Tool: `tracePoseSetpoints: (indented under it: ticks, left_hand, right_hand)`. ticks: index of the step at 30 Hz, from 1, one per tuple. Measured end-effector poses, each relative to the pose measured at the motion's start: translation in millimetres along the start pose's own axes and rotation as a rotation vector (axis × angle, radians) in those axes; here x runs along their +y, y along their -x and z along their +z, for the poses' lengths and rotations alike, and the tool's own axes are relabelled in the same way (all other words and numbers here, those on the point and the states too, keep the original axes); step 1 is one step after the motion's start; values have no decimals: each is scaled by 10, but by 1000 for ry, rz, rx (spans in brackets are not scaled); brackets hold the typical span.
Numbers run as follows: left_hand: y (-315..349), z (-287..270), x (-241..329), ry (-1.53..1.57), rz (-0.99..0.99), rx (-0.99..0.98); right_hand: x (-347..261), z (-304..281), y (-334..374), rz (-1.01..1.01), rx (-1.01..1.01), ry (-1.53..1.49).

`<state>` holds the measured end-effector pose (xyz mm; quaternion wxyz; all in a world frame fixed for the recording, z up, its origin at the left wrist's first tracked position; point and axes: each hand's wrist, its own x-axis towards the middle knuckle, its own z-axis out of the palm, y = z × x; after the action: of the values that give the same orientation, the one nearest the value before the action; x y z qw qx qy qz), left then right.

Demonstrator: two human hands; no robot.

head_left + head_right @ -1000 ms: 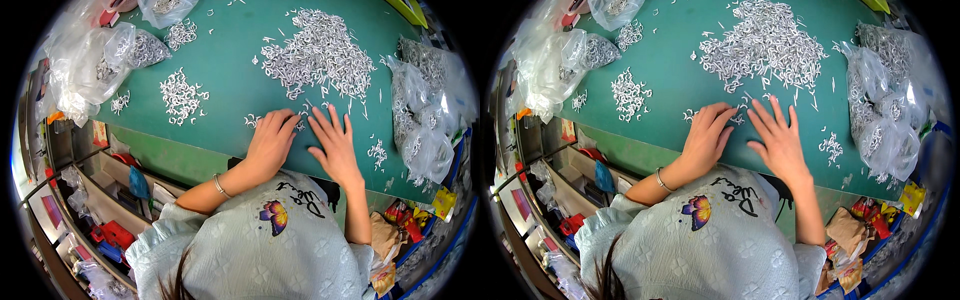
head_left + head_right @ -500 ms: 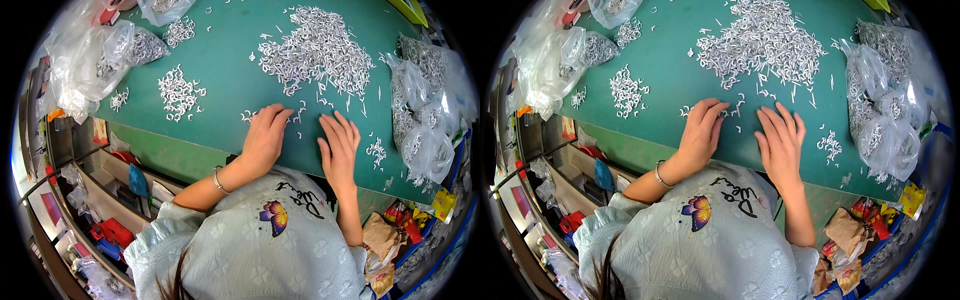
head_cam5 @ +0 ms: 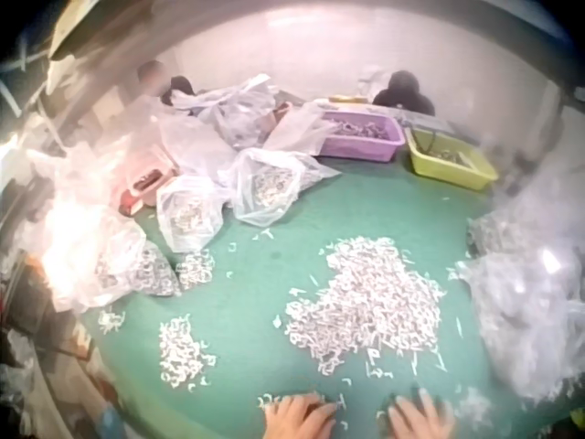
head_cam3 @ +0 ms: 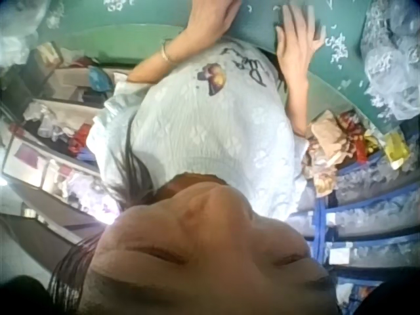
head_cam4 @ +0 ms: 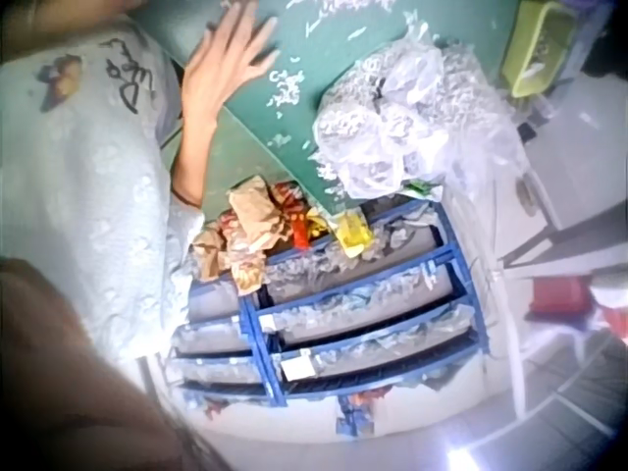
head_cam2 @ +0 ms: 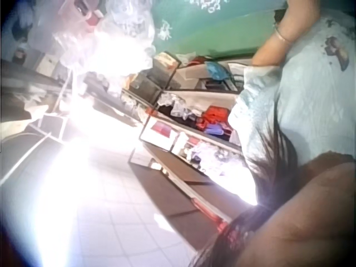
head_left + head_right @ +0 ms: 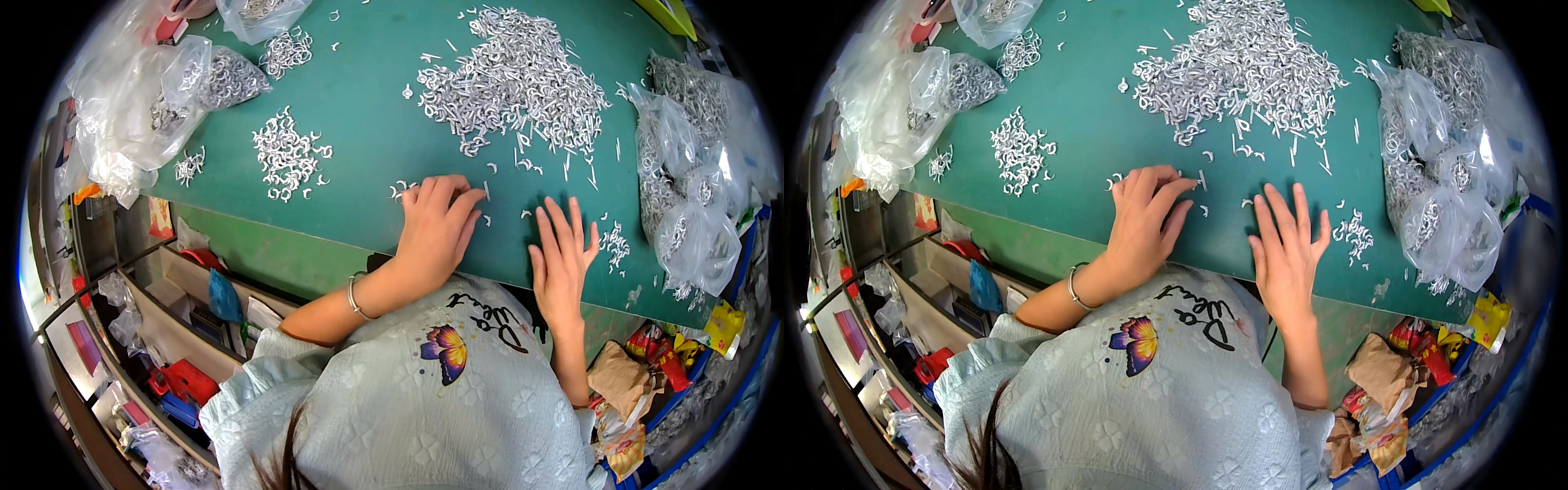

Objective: The person sorts through a pile of small metal components on a green table by hand, separating them into different groups and placing them into plastic bags.

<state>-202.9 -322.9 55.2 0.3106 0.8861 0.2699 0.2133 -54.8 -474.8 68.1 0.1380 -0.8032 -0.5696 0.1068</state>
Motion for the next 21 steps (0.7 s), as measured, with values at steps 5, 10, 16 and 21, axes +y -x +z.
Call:
tracePoseSetpoints:
  ticks: [5,10,16,21]
  left_hand:
    - [129,108,3,54,51,-21]
    - [63,85,54,34,12,-19]
    - [65,80,-34,-84,19,-18]
    - [-18,134,70,-57,58,-28]
  right_hand:
    - [34,14,220,72,-83,153]
    - [125,5,243,187,71,130]
    - [147,72,280,274,36,217]
    - [-8,-36,-242,55,81,74]
